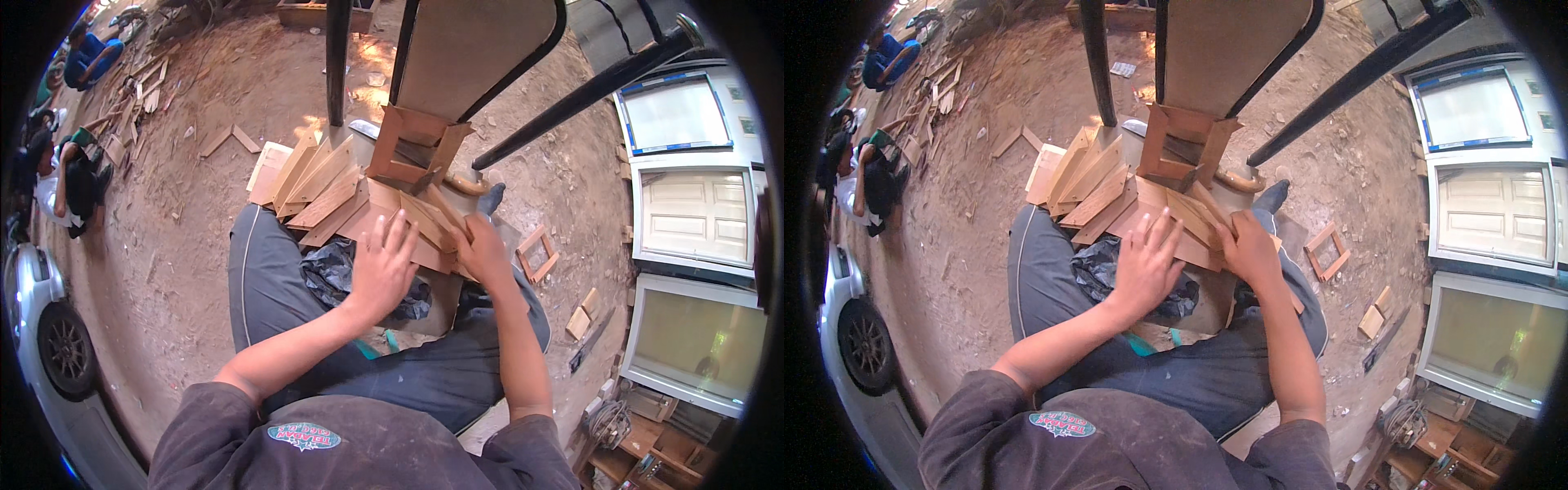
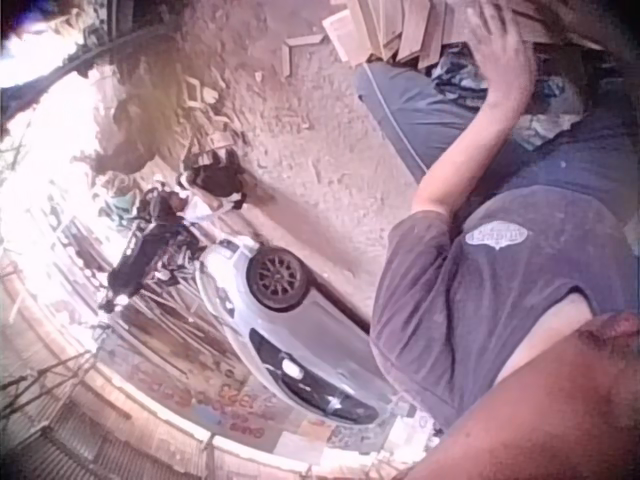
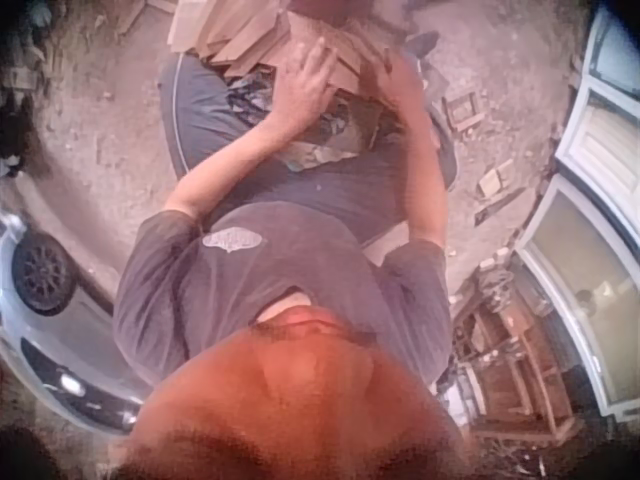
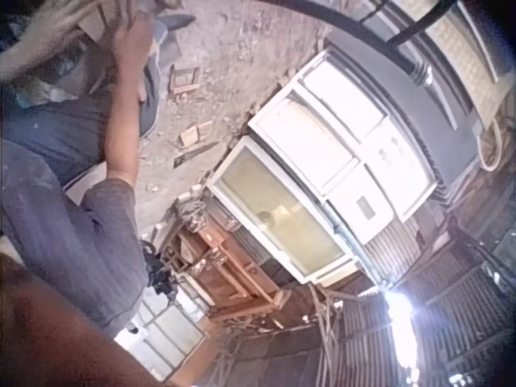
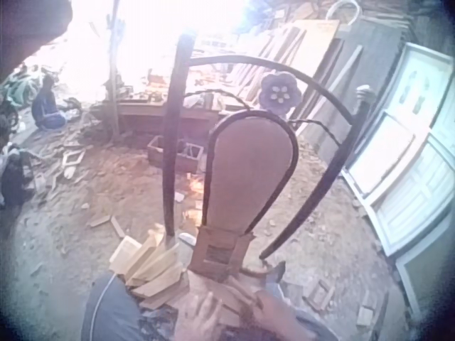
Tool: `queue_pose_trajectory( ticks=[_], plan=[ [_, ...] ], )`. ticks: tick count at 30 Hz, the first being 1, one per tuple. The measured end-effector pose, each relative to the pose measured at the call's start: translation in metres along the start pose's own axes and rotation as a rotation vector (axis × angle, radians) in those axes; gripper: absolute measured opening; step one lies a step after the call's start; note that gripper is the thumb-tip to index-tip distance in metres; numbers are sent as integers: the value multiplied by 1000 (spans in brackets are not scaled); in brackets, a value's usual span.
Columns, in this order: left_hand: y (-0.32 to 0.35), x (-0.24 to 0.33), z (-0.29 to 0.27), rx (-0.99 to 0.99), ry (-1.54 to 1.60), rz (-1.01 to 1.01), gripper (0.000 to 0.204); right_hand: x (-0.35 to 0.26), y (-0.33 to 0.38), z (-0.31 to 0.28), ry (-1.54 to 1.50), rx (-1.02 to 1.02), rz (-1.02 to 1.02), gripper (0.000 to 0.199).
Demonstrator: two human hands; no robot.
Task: The person assembles wooden picture frames by placing small wooden pieces together and driving nails into the corners with a hammer.
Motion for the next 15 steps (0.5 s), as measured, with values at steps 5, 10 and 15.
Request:
queue_pose_trajectory(
  ticks=[5, 10, 15],
  plan=[
    [3, 12, 25, -148, 1, -27, 89, -11, 6, -25, 55, 2, -99, 26],
    [-2, 13, 31, -165, -59, -45, 89, 1, 7, -8, 145, -29, -206, 25],
    [-2, 12, 40, -159, -186, -48, 89, -5, 10, -13, 110, 3, -211, 22]
  ],
)
Point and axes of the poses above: each hand's wrist, its own y-axis away from the middle knuckle, its own z-axis out of the palm, x = y × z, the point moved 6 cm from there along -y, towards the middle knuckle, and after that the axes turned 9 degrees about -x, right-handed, at the moved point
